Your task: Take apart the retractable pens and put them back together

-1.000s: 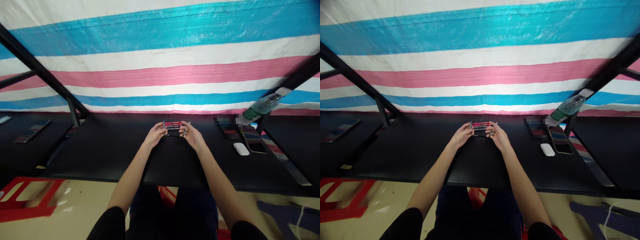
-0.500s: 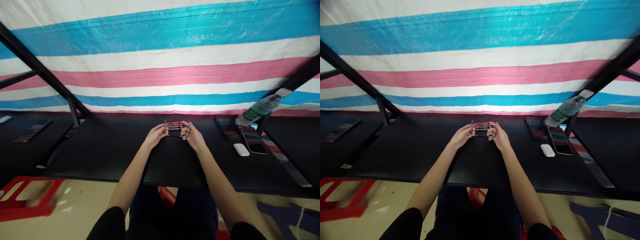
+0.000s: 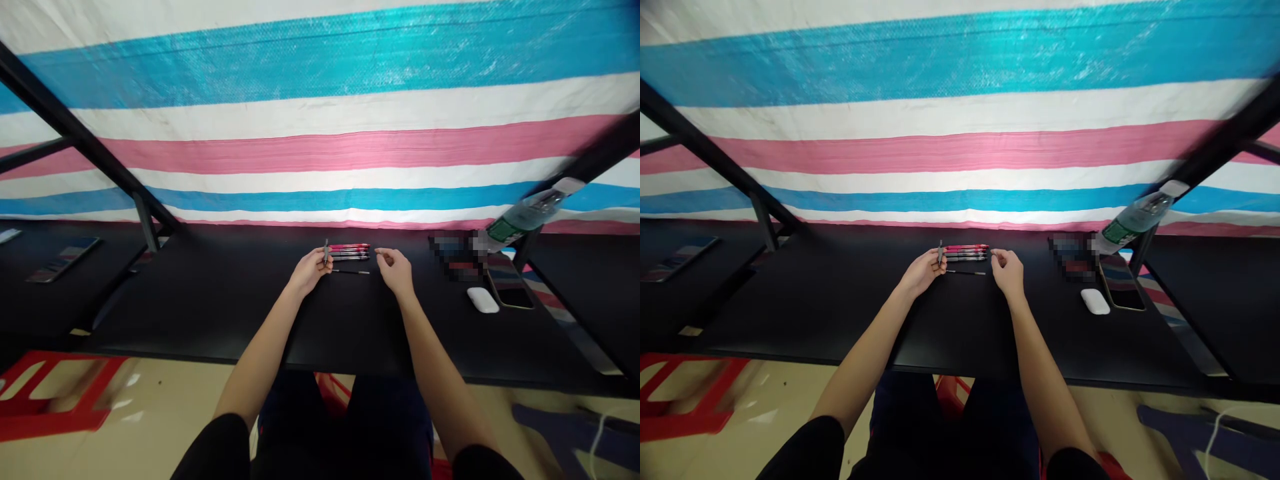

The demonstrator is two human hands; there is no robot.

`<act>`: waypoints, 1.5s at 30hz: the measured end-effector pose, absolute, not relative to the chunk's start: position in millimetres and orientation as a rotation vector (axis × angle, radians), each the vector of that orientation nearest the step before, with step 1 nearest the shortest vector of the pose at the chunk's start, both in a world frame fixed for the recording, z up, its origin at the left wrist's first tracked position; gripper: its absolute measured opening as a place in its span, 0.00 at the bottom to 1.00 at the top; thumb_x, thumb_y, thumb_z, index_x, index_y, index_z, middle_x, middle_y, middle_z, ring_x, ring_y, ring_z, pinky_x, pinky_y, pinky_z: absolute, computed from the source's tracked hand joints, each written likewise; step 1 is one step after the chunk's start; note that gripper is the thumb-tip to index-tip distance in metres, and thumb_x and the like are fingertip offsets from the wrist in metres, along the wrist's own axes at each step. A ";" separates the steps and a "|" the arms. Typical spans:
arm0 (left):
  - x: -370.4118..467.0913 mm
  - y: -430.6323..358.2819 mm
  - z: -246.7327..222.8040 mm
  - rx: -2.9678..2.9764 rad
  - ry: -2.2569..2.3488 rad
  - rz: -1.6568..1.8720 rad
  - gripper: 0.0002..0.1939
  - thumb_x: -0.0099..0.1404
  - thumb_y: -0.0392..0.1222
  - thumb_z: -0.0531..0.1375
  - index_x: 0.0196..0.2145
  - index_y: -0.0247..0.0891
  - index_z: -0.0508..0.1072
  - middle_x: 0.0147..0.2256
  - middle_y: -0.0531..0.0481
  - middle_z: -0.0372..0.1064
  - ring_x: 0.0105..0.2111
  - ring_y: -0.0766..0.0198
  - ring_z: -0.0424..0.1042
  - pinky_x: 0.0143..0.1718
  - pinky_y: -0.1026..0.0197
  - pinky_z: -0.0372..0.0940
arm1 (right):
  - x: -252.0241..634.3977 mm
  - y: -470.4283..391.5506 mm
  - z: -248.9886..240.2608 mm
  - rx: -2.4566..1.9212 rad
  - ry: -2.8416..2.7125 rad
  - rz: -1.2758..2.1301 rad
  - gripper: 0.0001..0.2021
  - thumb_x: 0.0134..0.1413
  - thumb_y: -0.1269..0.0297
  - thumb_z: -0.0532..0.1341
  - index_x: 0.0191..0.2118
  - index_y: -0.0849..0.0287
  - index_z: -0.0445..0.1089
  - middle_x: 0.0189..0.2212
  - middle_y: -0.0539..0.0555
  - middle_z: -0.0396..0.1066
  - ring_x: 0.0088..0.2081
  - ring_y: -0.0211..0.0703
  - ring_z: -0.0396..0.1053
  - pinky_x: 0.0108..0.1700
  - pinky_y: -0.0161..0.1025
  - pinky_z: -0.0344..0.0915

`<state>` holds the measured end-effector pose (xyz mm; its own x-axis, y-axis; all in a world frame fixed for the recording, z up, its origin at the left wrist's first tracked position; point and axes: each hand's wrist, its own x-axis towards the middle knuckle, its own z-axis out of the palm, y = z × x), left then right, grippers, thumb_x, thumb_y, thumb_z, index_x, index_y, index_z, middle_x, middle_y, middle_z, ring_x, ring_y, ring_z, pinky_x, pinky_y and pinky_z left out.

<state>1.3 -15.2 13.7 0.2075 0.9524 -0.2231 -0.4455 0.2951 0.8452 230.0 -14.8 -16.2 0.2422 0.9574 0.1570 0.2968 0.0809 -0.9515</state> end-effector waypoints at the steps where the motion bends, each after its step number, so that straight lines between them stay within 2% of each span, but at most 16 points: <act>1: 1.2 -15.2 13.7 0.731 0.871 1.110 0.07 0.60 0.34 0.58 0.38 0.33 0.70 0.28 0.50 0.68 0.25 0.69 0.67 0.28 0.65 0.62 | 229.9 -14.6 -18.4 -1.505 -1.349 0.644 0.10 0.49 0.63 0.61 0.37 0.59 0.75 0.29 0.53 0.65 0.29 0.42 0.64 0.35 0.43 0.66; 4: 0.0 -14.6 12.8 0.734 0.895 1.135 0.09 0.58 0.34 0.61 0.38 0.34 0.68 0.29 0.51 0.68 0.26 0.69 0.67 0.29 0.64 0.61 | 227.0 -15.7 -22.3 -1.648 -1.517 0.416 0.12 0.48 0.68 0.58 0.38 0.59 0.75 0.30 0.54 0.65 0.30 0.44 0.65 0.40 0.45 0.65; 8: -1.6 -13.4 11.8 0.741 0.902 1.146 0.11 0.57 0.36 0.62 0.38 0.35 0.67 0.28 0.51 0.67 0.25 0.70 0.66 0.27 0.64 0.60 | 224.3 -17.9 -24.3 -1.748 -1.576 0.401 0.12 0.46 0.69 0.59 0.38 0.58 0.73 0.27 0.52 0.66 0.29 0.44 0.64 0.37 0.43 0.62; 13: -0.8 -13.2 11.5 0.751 0.914 1.147 0.10 0.57 0.37 0.62 0.37 0.35 0.67 0.26 0.52 0.66 0.24 0.69 0.64 0.25 0.64 0.59 | 225.3 -18.9 -28.1 -1.821 -1.614 0.329 0.06 0.45 0.69 0.59 0.33 0.57 0.69 0.25 0.50 0.67 0.28 0.43 0.63 0.32 0.39 0.58; 22: -1.4 -12.1 9.9 0.758 0.926 1.154 0.10 0.57 0.38 0.62 0.37 0.35 0.69 0.26 0.52 0.66 0.23 0.69 0.65 0.25 0.64 0.58 | 226.1 -19.1 -33.0 -1.803 -1.680 0.222 0.11 0.46 0.68 0.59 0.38 0.56 0.71 0.27 0.52 0.66 0.29 0.44 0.63 0.30 0.39 0.56; 30: -2.0 -11.1 7.1 0.781 0.938 1.163 0.09 0.58 0.38 0.62 0.37 0.35 0.70 0.26 0.52 0.66 0.23 0.70 0.64 0.25 0.64 0.58 | 222.4 -19.5 -24.0 -1.601 -1.712 0.211 0.08 0.52 0.65 0.58 0.38 0.57 0.72 0.32 0.57 0.66 0.36 0.51 0.63 0.40 0.46 0.62; 34: -1.7 -10.1 5.5 0.782 0.916 1.182 0.08 0.60 0.41 0.60 0.34 0.33 0.72 0.21 0.55 0.59 0.19 0.72 0.58 0.21 0.66 0.55 | 215.4 -22.0 -21.6 -1.414 -1.915 0.295 0.06 0.53 0.65 0.59 0.36 0.55 0.73 0.34 0.58 0.65 0.40 0.53 0.61 0.45 0.49 0.63; 38: -0.8 -9.0 4.7 0.760 0.898 1.196 0.12 0.64 0.44 0.57 0.29 0.33 0.72 0.18 0.57 0.52 0.17 0.73 0.52 0.19 0.66 0.50 | 209.2 -24.6 -24.4 -1.340 -2.092 0.331 0.05 0.52 0.65 0.62 0.36 0.54 0.74 0.36 0.58 0.64 0.41 0.54 0.61 0.46 0.51 0.63; 45: 0.8 -9.6 2.4 0.809 0.919 1.204 0.14 0.65 0.48 0.58 0.31 0.32 0.72 0.19 0.55 0.56 0.18 0.73 0.54 0.19 0.66 0.51 | 206.6 -24.1 -24.3 -1.309 -2.149 0.364 0.04 0.52 0.68 0.61 0.31 0.55 0.73 0.36 0.58 0.67 0.40 0.53 0.61 0.47 0.52 0.62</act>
